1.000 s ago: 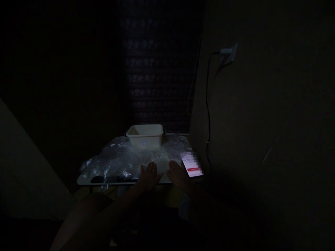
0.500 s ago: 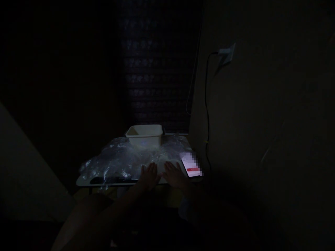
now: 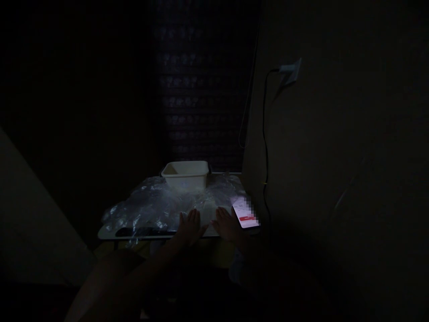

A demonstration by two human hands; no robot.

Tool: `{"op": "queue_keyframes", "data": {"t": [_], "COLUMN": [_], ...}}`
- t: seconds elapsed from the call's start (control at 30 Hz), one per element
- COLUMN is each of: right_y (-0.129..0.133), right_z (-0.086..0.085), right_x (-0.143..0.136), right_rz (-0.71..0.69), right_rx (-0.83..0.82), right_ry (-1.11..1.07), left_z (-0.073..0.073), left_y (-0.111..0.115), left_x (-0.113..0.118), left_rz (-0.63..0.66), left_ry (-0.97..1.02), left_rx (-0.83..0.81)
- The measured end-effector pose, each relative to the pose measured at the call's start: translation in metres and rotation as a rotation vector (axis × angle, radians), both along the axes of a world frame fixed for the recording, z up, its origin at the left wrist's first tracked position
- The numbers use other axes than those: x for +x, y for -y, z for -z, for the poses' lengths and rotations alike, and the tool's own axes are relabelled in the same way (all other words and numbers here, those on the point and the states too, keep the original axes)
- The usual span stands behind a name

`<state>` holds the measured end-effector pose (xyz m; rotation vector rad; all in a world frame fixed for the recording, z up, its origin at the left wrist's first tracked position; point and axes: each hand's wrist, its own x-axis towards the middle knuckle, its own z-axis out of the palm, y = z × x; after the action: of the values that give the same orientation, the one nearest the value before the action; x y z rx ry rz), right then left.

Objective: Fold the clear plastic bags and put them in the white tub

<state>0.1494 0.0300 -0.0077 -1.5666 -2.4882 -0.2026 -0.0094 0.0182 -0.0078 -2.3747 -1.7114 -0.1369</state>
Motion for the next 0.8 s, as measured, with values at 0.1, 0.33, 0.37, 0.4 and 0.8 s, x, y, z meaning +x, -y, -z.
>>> {"op": "queue_keyframes", "data": {"t": [0.1, 0.33, 0.37, 0.4, 0.8], "right_y": [0.0, 0.0, 0.0, 0.0, 0.0], "right_z": [-0.006, 0.001, 0.002, 0.004, 0.006], "right_x": [-0.004, -0.012, -0.011, -0.01, 0.006], "right_rz": [-0.006, -0.103, -0.112, -0.114, -0.039], "right_rx": [0.029, -0.038, -0.049, -0.056, -0.05], "right_ry": [-0.016, -0.003, 0.0, 0.001, -0.055], "left_z": [-0.001, 0.002, 0.002, 0.002, -0.001], "left_y": [-0.001, -0.001, -0.001, 0.0, 0.0], "left_x": [0.0, 0.001, 0.001, 0.0, -0.003], "left_rz": [0.018, 0.06, 0.059, 0.055, 0.054], "left_ry": [0.01, 0.009, 0.008, 0.009, 0.045], "left_rx": [0.009, 0.017, 0.011, 0.007, -0.041]}}
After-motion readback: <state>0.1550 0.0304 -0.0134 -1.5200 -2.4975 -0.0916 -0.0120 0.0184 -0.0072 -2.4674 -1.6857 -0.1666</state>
